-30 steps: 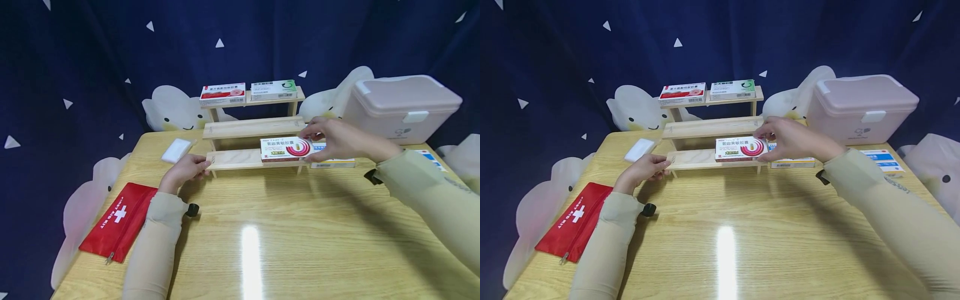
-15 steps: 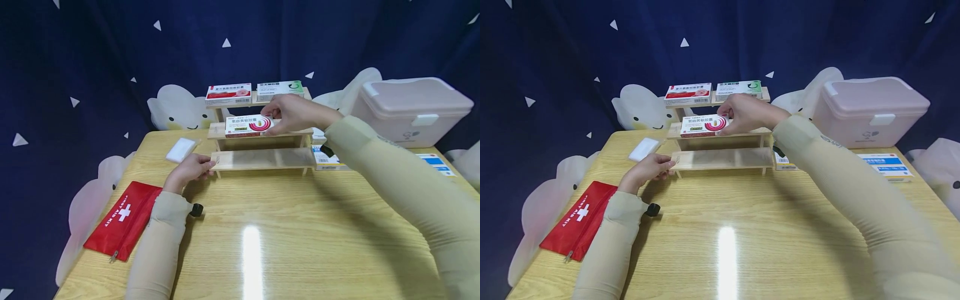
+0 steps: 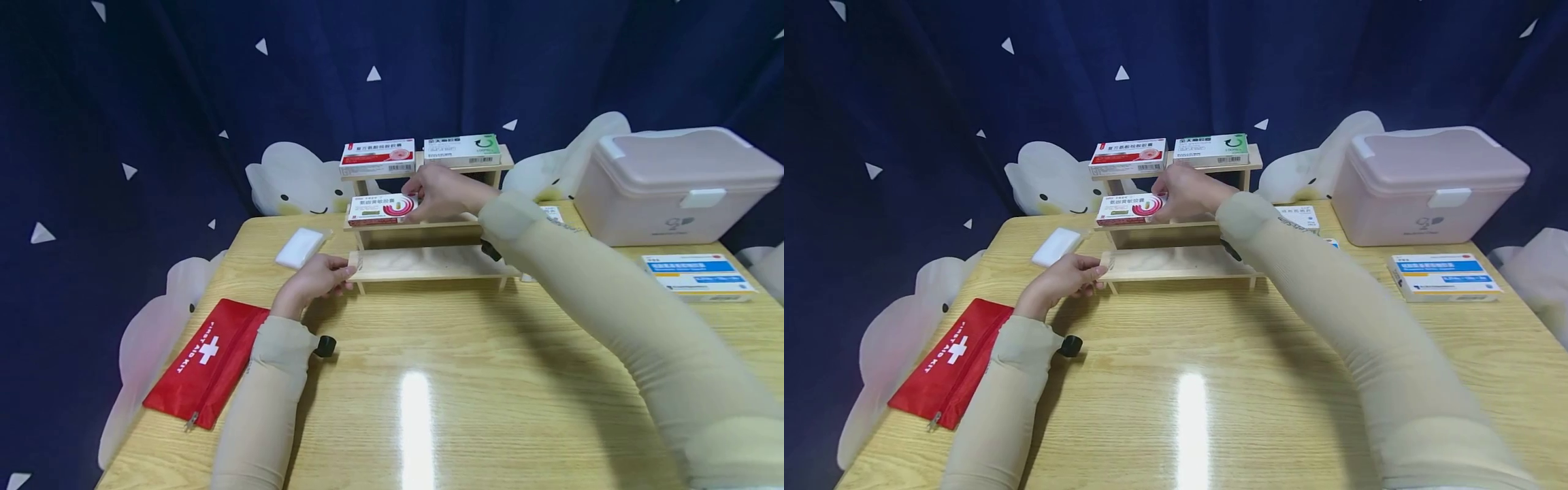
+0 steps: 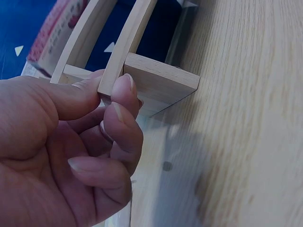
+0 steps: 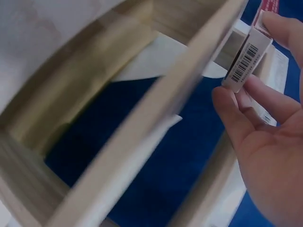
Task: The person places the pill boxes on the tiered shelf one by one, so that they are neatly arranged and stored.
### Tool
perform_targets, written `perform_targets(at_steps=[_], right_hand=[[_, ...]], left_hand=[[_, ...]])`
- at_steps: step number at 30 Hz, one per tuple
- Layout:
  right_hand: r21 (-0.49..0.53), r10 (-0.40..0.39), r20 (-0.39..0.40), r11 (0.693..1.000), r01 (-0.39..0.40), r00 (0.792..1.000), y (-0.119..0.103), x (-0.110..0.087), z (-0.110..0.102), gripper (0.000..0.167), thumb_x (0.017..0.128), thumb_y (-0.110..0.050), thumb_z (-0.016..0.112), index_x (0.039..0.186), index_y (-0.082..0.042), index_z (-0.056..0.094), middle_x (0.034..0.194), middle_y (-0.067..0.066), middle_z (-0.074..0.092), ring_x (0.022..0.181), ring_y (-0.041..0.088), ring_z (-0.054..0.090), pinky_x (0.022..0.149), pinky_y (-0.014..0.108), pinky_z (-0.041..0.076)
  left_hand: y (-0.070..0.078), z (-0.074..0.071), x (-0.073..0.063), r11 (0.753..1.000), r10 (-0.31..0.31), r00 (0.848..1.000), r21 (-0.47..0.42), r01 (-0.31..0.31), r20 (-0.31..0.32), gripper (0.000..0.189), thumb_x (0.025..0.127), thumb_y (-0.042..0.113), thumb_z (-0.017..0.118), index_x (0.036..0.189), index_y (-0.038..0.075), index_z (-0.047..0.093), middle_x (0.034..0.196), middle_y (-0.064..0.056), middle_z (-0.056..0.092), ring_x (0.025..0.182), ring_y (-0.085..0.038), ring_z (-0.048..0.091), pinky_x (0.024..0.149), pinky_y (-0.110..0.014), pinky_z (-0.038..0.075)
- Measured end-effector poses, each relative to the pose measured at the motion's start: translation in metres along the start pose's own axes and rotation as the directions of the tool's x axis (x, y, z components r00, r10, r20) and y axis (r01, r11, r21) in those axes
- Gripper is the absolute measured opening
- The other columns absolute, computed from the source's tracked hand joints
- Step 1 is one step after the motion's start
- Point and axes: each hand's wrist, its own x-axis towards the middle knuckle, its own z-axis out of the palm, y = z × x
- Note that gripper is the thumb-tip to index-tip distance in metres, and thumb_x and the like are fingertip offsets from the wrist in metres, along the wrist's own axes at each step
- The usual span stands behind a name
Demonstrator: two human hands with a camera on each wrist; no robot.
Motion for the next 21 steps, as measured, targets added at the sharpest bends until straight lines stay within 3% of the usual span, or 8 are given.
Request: perform_targets(at_steps=[4,10,21], right_hand=[[0.028,0.003,-0.022,1.000,-0.002,1.000,0.001,0.005,0.010,0.051,0.079,-0.025,0.082,0.122,-0.002,0.067,0.106,0.008,0.066,0.092,0.022,0.056,0.084,0.034,0.045],[-0.035,-0.006,-0.076,0.999,0.003,0.997,0.003,0.008,0.018,0.054,0.081,-0.023,0.080,0.127,-0.001,0.065,0.107,0.010,0.059,0.095,0.023,0.050,0.084,0.035,0.041],[-0.014,0.032,-0.066,0.999,-0.033,0.997,0.007,0.007,0.027,0.064,0.086,-0.029,0.078,0.138,0.000,0.055,0.130,0.015,0.052,0.112,0.026,0.049,0.100,0.039,0.038]], left_hand=[[0.000,0.002,0.000,1.000,0.004,1.000,0.002,-0.004,-0.002,0.032,0.105,0.024,0.051,0.127,0.001,0.060,0.089,-0.014,0.067,0.068,-0.015,0.055,0.057,-0.026,0.038],[0.003,0.002,0.000,1.000,-0.004,1.000,0.010,0.004,-0.010,0.032,0.105,0.024,0.051,0.126,0.002,0.061,0.091,-0.016,0.067,0.068,-0.015,0.055,0.057,-0.026,0.038],[0.003,0.005,-0.001,1.000,-0.015,1.000,-0.001,0.015,-0.012,0.030,0.106,0.022,0.050,0.124,0.002,0.062,0.088,-0.013,0.066,0.067,-0.015,0.055,0.057,-0.025,0.038]])
